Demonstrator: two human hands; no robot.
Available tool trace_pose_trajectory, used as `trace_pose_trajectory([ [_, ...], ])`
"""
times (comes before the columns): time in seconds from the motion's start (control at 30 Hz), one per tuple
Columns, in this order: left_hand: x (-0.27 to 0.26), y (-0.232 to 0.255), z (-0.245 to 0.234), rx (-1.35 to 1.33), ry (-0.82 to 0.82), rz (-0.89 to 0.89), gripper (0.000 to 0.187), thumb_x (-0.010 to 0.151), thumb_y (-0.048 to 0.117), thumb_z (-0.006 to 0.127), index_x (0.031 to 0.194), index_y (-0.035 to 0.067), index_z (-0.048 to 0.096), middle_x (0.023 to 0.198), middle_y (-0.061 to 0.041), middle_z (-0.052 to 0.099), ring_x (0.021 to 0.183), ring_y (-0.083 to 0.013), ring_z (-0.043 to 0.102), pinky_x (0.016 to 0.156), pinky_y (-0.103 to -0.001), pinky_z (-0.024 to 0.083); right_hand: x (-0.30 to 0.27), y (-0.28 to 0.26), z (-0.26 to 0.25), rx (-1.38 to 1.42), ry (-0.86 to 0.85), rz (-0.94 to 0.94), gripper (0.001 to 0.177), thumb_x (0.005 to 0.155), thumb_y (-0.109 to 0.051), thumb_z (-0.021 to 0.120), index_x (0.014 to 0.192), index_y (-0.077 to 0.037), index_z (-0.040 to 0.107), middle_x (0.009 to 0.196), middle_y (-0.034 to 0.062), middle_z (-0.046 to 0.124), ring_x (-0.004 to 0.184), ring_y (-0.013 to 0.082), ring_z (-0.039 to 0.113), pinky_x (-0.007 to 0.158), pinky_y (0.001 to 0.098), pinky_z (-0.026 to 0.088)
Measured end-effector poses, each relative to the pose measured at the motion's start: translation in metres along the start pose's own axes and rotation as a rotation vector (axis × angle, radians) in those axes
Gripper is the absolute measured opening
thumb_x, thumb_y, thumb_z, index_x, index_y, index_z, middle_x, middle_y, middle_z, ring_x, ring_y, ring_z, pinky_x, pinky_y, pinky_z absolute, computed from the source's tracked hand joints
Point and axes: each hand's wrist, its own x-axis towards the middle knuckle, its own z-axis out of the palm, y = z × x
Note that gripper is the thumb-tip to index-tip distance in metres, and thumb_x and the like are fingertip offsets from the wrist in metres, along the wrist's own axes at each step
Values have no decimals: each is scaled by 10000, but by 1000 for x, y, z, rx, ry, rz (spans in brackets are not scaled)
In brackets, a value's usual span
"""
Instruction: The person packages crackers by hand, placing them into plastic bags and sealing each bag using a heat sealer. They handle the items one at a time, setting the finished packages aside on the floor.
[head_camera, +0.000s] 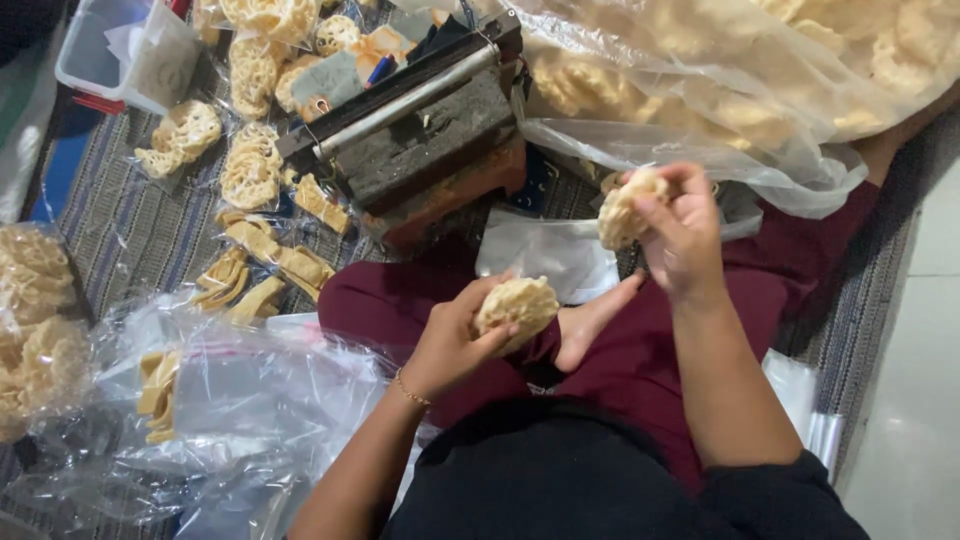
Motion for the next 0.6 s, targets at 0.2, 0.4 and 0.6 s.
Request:
trace_pose_trajectory([
  [0.2,-8,15,4,-22,-61,38,625,796,187,844,1378,101,632,1068,-206,769,1010,-384,739,797,-461,590,-31,-43,56,-291,-517,101,298,889,-31,737,1107,1,538,1189,202,702,1031,232,706,860,382,601],
  [0.4,-20,25,4,-290,-115,-52,592,799,154,840,1338,15,638,1015,-167,736,936,-219,640,818,-417,577,-39,-84,81,-693,-869,-190,571,948,-496,611,1217,-3,714,1277,220,669,1161,393,673,1010,529,484],
  [0.6,-22,33,19,-416,-85,-73,493,804,151,836,1243,-7,677,906,-69,685,830,-135,600,699,-309,557,-80,-57,99,-1074,-567,-633,86,912,-169,766,995,-168,787,978,0,697,847,209,681,867,377,573],
])
